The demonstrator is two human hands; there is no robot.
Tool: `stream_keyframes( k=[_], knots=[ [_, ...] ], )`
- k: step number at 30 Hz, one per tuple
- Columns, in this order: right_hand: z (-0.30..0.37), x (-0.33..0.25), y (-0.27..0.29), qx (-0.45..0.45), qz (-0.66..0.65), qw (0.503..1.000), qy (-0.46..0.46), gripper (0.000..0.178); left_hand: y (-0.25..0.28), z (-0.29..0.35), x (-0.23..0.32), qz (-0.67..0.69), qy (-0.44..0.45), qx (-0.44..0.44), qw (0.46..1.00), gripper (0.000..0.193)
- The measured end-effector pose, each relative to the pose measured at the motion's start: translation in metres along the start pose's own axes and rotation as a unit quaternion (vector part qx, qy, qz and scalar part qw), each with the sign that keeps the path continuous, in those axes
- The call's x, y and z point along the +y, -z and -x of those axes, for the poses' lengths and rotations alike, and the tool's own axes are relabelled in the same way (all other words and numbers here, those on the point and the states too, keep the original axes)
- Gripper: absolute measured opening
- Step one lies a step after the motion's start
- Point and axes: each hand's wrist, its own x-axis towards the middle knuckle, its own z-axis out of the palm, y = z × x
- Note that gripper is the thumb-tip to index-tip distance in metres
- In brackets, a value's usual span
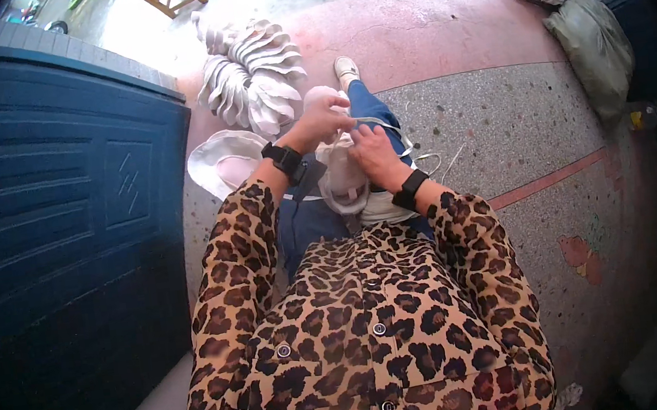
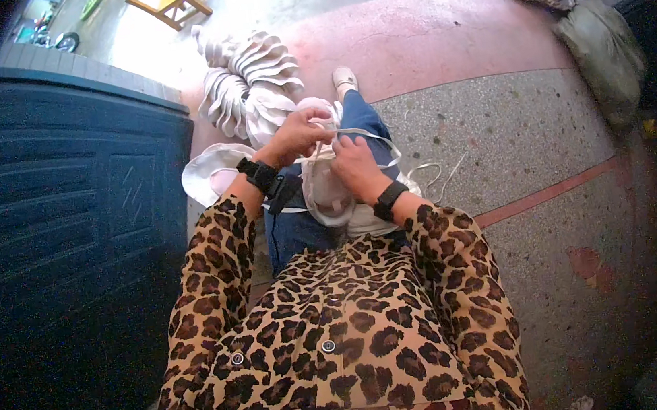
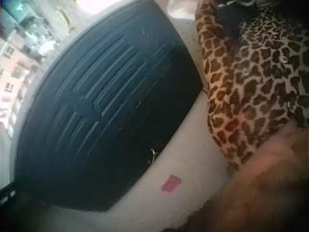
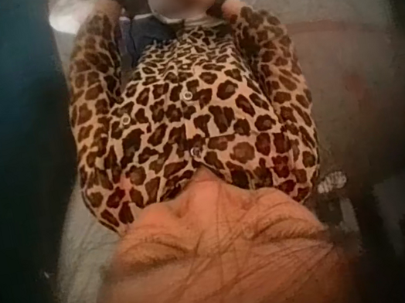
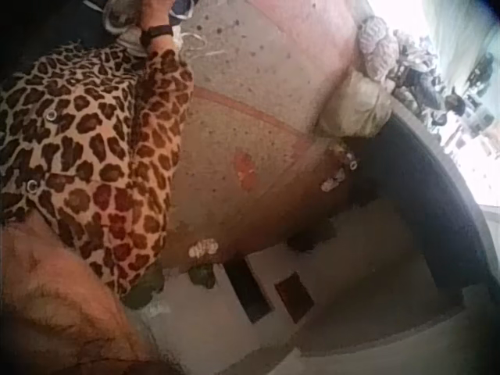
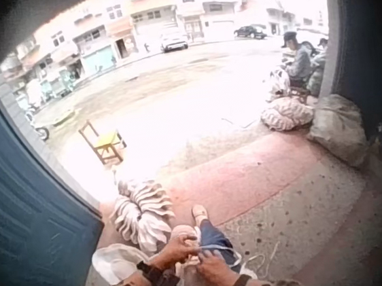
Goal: Lacing and tying several pairs of white shoes.
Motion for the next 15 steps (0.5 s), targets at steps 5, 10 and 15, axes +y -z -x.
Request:
stream_keyframes(
  k=[5,10,15],
  knots=[
    [-0.006,-0.009,0.054,0.183,-0.154,0.971,0.012,0.010,0.006,0.006,0.005,-0.023,0.002,0.006,1.000,0.047],
    [-0.002,0.023,0.274,0.493,0.027,0.870,0.019,0.004,-0.021,-0.007,-0.006,-0.155,0.020,-0.018,0.987,0.053],
    [0.047,0.070,0.333,0.633,0.061,0.758,-0.143,0.016,-0.026,0.005,-0.026,-0.337,-0.095,0.004,0.937,0.026]
  ],
)
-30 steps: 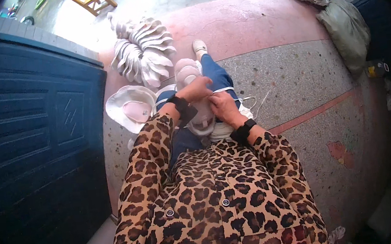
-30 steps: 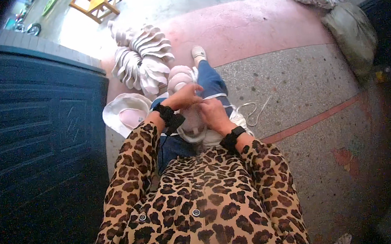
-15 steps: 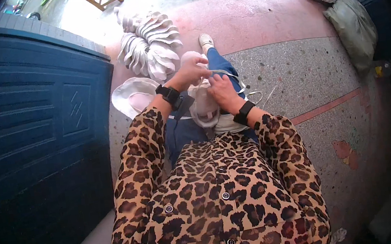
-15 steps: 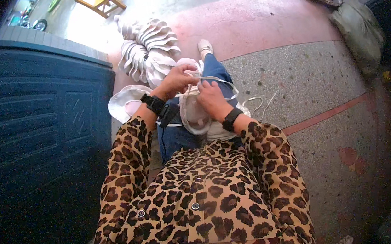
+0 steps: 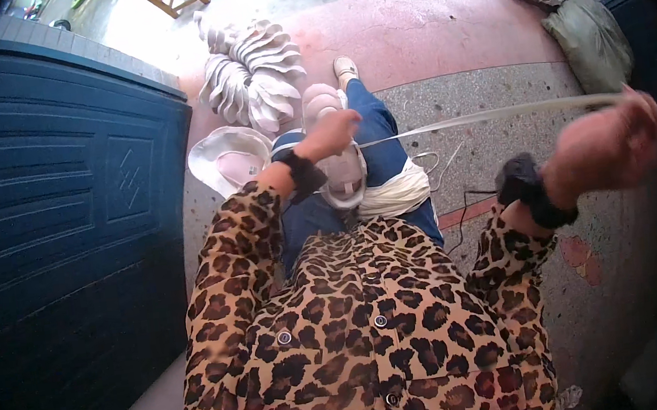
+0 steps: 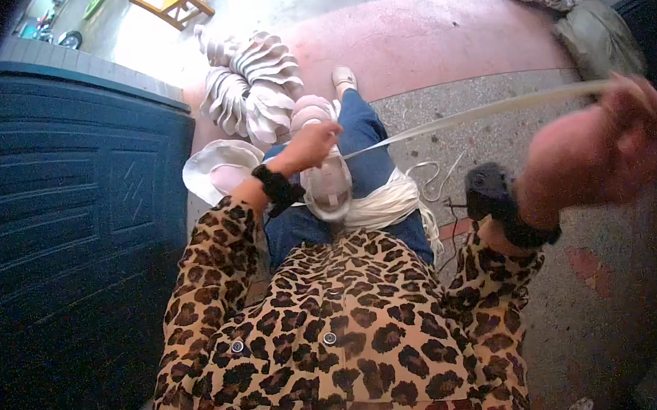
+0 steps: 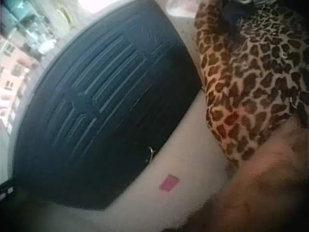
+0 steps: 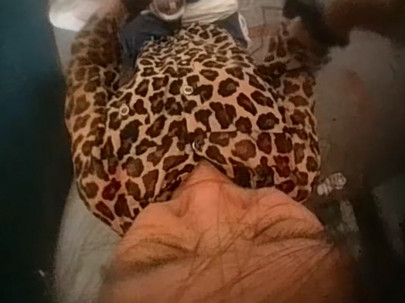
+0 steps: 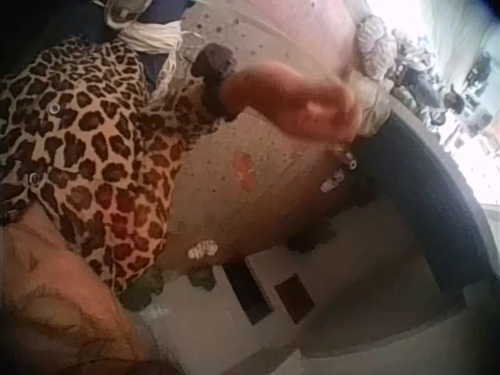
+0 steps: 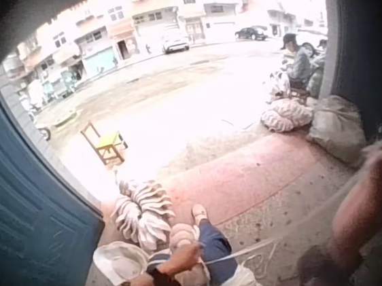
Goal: Lacing and tying several pairs of white shoes.
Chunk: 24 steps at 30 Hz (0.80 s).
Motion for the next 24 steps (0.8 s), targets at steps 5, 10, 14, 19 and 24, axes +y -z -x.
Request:
stream_keyframes(
  k=[5,10,14,19,24],
  knots=[
    [0.084,0.003,-0.047,-0.189,-0.506,0.681,-0.495,0.017,0.016,0.032,-0.062,-0.121,-0.018,0.125,0.985,0.025],
    [0.197,-0.036,-0.073,-0.445,-0.414,0.398,-0.688,0.016,0.009,0.045,-0.080,-0.147,-0.040,0.096,0.984,0.029],
    [0.324,-0.069,-0.074,-0.631,-0.297,0.389,-0.601,0.021,0.014,0.048,-0.078,-0.173,-0.050,0.104,0.978,0.020],
    [0.379,-0.089,-0.092,-0.648,-0.265,0.567,-0.434,0.024,0.007,0.061,-0.095,-0.227,-0.062,0.115,0.965,0.021],
    [0.386,-0.066,-0.079,-0.689,-0.217,0.605,-0.334,0.019,-0.025,0.057,-0.056,-0.187,-0.074,0.159,0.967,0.024]
  ],
)
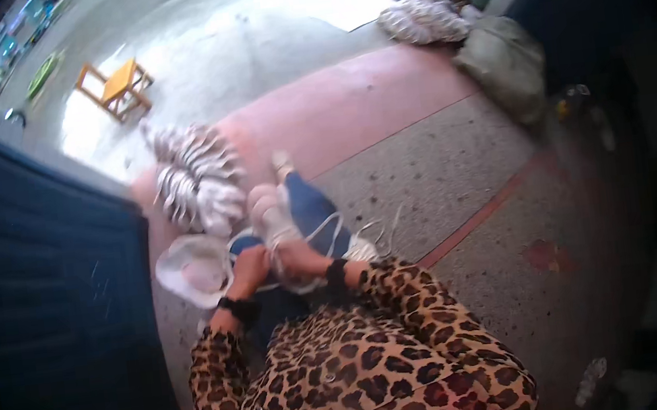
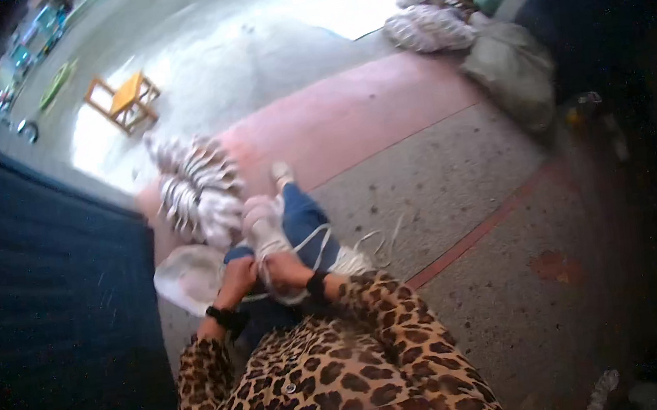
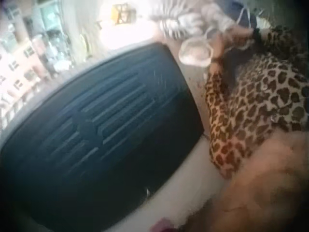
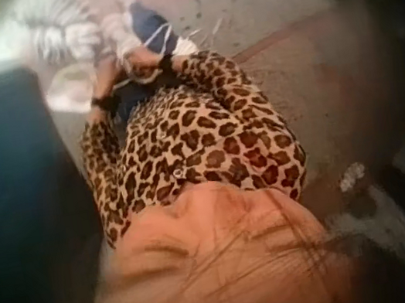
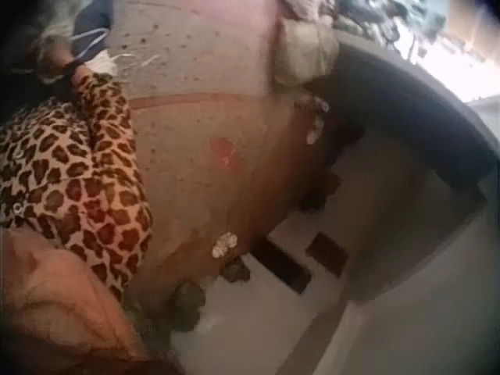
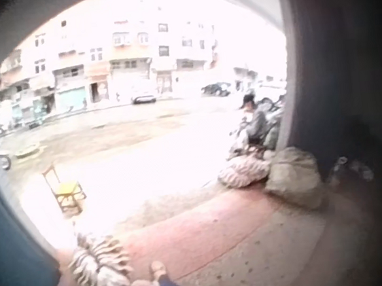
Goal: Lacing and tying several pairs of white shoes.
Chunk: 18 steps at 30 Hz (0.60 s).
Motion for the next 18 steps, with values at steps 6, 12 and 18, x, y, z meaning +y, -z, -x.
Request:
stream_keyframes(
  k=[6,12,18],
  knots=[
    [0.015,-0.058,0.006,0.025,0.199,0.979,0.017,0.010,-0.005,0.019,-0.001,-0.002,0.071,0.051,0.996,0.022],
    [-0.005,-0.013,-0.007,-0.010,0.178,0.982,0.064,0.015,0.020,0.006,0.016,0.012,0.069,0.078,0.994,0.018],
    [0.004,0.017,0.040,-0.210,0.136,0.956,0.153,0.016,0.025,0.005,0.022,-0.144,0.122,0.043,0.981,0.014]
  ],
)
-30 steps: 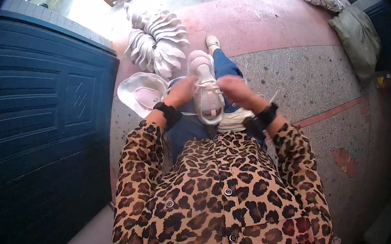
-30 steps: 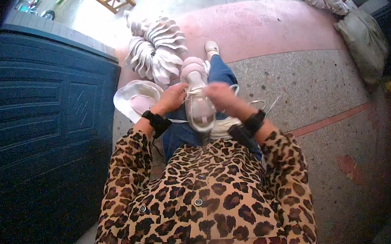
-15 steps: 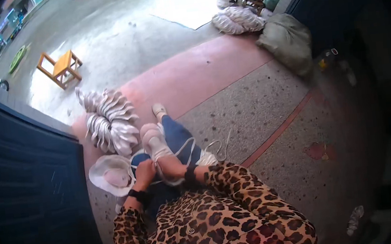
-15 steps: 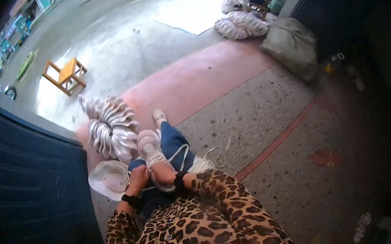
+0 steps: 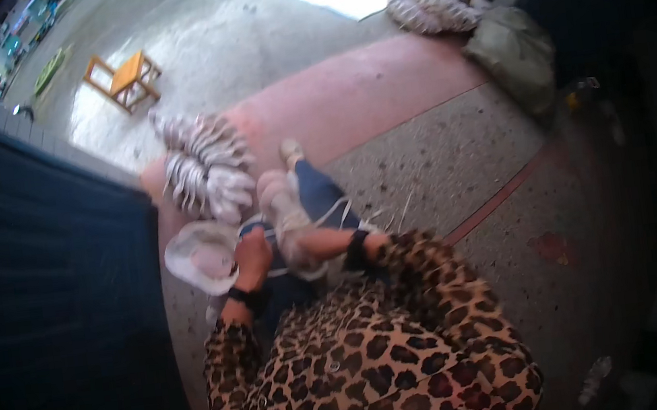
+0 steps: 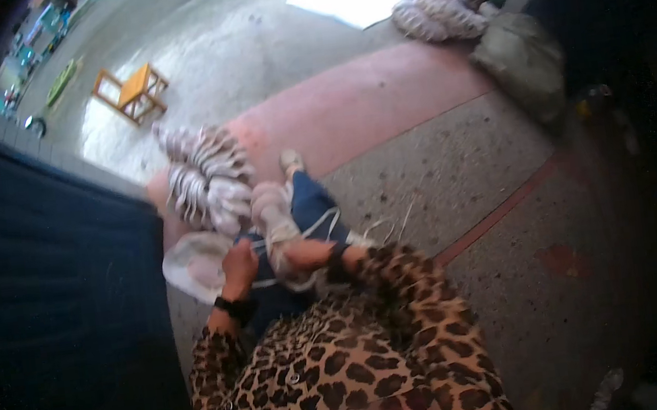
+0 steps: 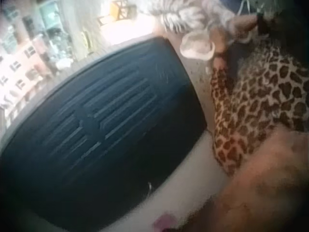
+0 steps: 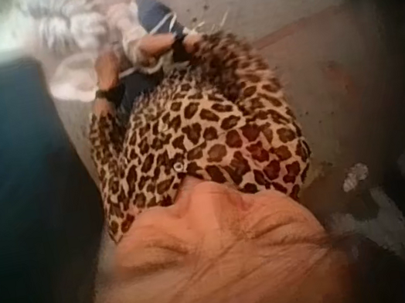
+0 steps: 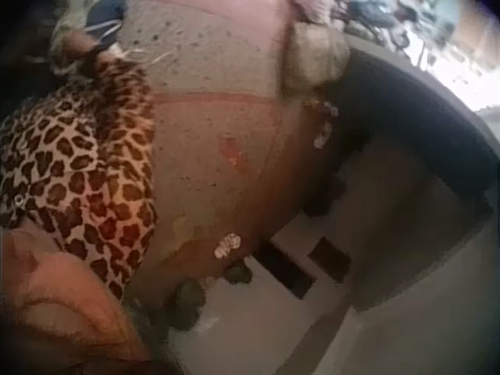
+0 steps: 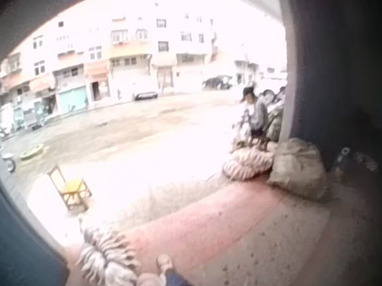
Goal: Lacing and tying several pairs of white shoes.
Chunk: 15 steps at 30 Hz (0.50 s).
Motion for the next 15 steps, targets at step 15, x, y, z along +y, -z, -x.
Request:
stream_keyframes(
  k=[15],
  knots=[
    [0.259,-0.118,0.209,0.283,-0.712,0.469,0.440,0.010,-0.020,-0.001,-0.012,0.244,0.024,-0.015,0.969,0.026]
  ],
)
